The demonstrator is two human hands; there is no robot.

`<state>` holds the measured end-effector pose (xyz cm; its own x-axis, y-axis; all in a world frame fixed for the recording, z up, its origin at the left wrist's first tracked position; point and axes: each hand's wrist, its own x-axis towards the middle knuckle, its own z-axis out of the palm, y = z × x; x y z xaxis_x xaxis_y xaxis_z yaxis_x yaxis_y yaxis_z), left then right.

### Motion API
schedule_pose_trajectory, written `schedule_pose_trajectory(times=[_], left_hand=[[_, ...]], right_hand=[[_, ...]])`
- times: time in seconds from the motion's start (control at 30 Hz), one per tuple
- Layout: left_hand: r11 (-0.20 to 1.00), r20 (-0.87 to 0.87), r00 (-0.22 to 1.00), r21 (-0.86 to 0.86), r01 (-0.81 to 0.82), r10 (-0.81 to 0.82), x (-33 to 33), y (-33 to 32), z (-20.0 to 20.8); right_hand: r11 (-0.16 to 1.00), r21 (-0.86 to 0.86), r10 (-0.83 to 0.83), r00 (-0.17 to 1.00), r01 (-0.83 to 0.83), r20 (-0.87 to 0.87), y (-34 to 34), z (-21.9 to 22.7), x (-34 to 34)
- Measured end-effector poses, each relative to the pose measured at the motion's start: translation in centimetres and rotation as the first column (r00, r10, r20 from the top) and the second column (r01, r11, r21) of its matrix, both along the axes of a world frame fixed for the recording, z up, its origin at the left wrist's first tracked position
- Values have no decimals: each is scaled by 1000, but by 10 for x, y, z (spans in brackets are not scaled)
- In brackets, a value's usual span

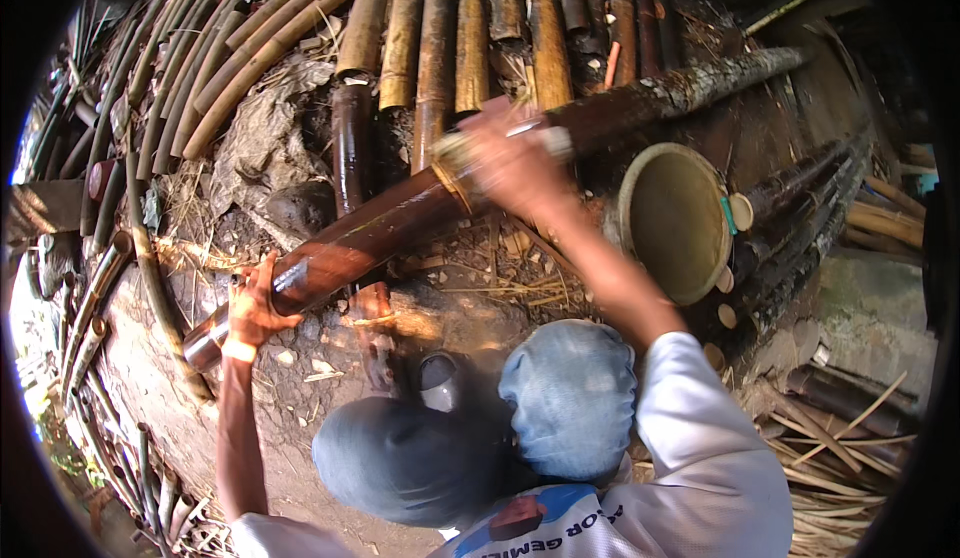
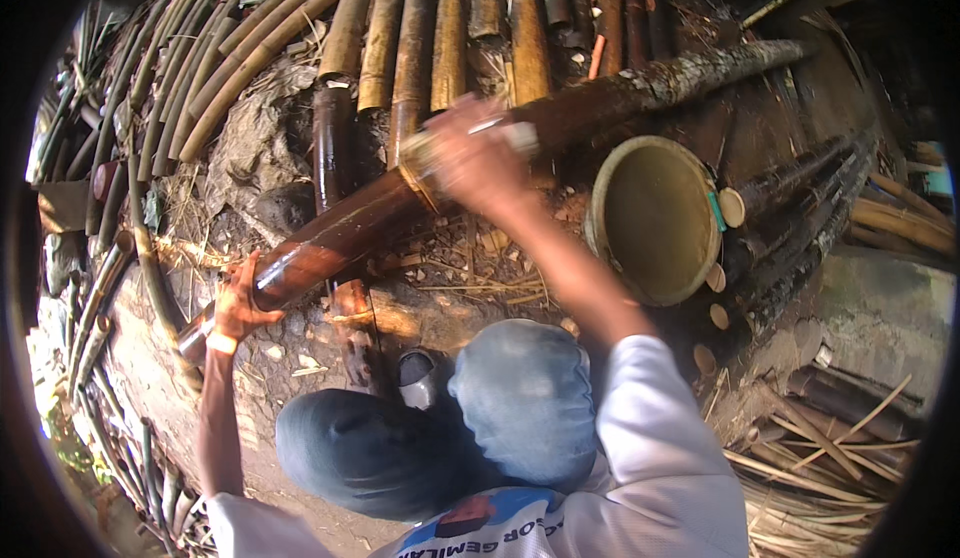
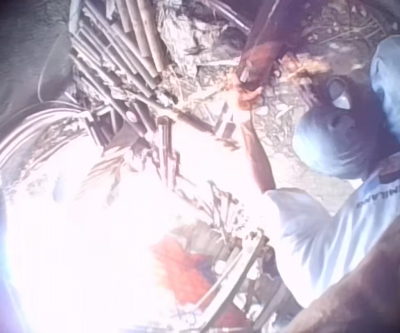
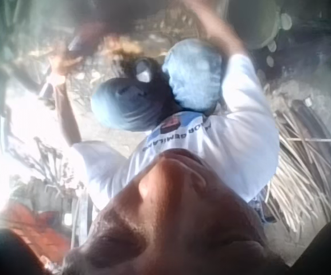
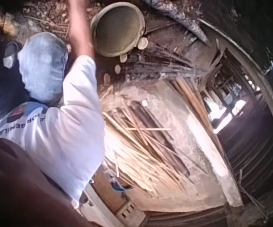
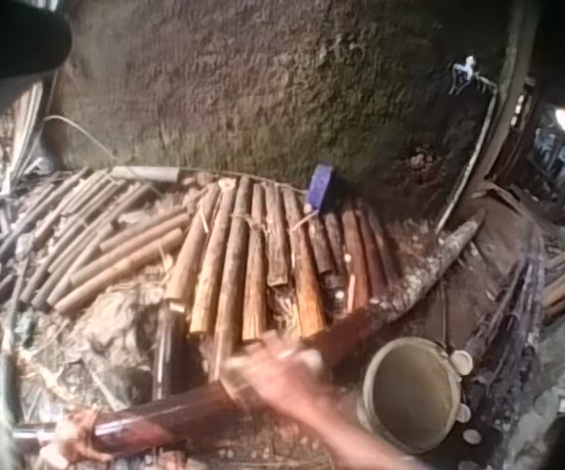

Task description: The person splits bamboo poles into thin strips using a machete and a wooden wedge. They repeatedly strike the wedge to drive it through the bamboo, then separate the resulting strips. The person also wipes a bamboo pole with a cloth and water.

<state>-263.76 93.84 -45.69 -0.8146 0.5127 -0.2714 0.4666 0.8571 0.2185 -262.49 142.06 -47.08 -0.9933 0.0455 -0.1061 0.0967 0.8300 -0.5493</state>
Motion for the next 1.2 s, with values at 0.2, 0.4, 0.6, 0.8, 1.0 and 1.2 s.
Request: schedule_pose_trajectory(times=[0.2,0.4,0.6,0.8,1.0,1.2], left_hand=[[992,-248,969,121,24,7,11,6,-40],[935,-297,917,-152,-321,267,30,-5,-25],[984,-504,848,15,-178,161,16,26,-20],[994,-541,834,74,-82,110,24,16,-32],[978,-463,861,91,-189,210,15,21,-40],[925,-445,822,45,-376,356,35,23,-53]], right_hand=[[978,150,-130,987,144,-98,113,-37,-18],[993,73,111,932,-91,-346,-49,-25,-7],[935,144,-285,927,325,-245,169,-25,-33],[976,-62,174,922,-208,-345,-89,-37,-26],[900,254,-290,923,353,-255,217,-40,-43],[987,26,155,915,-156,-372,-103,-11,-25]])
